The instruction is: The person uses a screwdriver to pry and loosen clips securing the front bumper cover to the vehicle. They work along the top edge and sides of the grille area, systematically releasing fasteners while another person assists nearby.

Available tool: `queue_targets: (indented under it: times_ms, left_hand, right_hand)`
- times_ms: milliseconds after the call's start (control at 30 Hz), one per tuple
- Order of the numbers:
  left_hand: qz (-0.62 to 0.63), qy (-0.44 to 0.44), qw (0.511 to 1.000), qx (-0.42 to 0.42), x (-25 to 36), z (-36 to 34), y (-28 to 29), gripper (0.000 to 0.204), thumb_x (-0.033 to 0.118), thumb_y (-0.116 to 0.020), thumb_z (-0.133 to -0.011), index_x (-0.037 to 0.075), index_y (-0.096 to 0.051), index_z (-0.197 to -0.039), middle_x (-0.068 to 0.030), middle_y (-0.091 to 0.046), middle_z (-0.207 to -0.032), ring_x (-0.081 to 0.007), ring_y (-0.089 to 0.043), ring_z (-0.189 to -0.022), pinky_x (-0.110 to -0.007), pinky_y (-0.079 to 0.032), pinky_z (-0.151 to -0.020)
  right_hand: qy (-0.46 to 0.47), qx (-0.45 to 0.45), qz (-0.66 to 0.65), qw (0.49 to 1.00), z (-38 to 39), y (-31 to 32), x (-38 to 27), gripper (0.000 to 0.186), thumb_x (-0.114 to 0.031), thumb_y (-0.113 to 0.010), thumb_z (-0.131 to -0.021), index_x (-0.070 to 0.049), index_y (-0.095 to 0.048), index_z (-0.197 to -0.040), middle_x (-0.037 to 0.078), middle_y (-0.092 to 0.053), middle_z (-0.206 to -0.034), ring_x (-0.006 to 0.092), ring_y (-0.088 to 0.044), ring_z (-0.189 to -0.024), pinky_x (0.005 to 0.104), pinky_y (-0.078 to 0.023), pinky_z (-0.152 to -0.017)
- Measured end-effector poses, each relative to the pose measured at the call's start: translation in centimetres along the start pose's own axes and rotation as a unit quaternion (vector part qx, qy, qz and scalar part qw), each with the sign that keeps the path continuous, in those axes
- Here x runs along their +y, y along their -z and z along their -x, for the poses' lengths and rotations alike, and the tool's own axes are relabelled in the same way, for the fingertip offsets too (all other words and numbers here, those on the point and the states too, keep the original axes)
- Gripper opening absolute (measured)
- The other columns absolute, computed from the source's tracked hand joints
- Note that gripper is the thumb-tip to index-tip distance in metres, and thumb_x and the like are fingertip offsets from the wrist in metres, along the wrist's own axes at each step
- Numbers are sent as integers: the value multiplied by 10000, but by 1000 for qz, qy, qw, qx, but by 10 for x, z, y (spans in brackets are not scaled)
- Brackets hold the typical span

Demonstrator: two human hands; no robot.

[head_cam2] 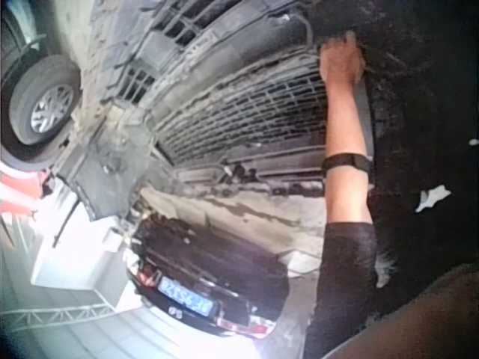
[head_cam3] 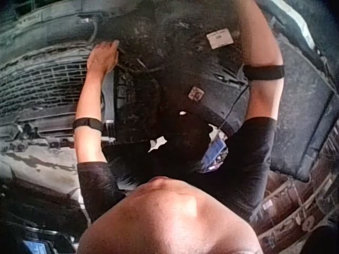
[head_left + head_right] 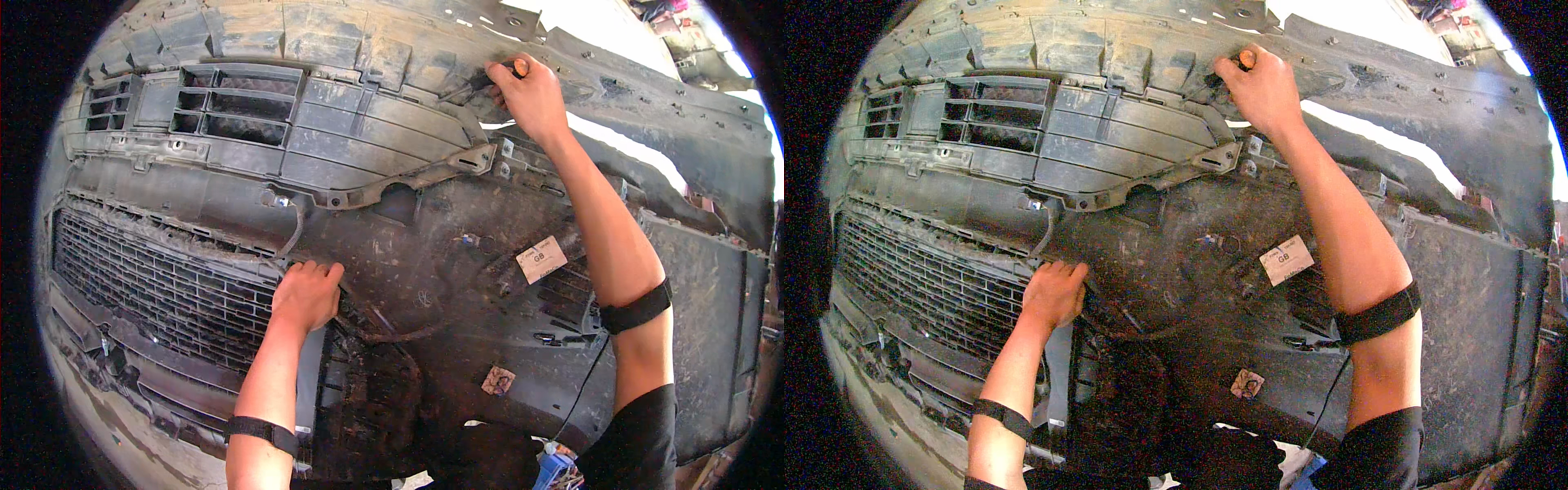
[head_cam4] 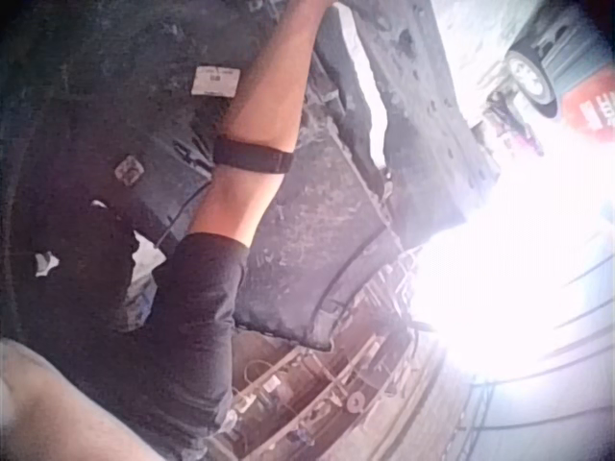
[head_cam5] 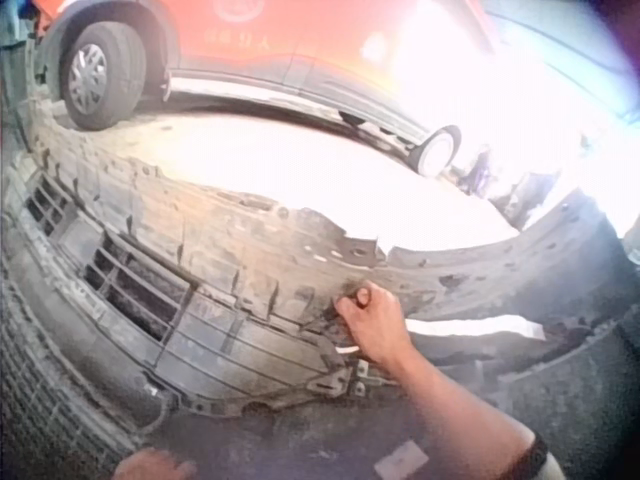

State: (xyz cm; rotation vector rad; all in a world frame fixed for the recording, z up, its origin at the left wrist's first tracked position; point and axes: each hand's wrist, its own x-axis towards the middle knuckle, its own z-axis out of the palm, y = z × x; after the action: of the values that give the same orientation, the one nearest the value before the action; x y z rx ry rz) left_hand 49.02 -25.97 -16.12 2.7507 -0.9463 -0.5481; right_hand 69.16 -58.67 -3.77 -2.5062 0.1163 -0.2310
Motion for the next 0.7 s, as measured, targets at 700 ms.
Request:
queue_targets:
  times_ms: [700]
  left_hand:
    - [9, 5, 1000, 9, -1, 1, -1, 222, 208, -569, -823, 64, -536, -990, -121, -653, -883, -290, -598, -889, -407, -447, -794]
  right_hand:
    - [98, -65, 107, 987, 6, 4, -22, 299, -286, -656, -824, 8, -645, -881, 68, -642, -683, 140, -625, -608, 304, -500, -626]
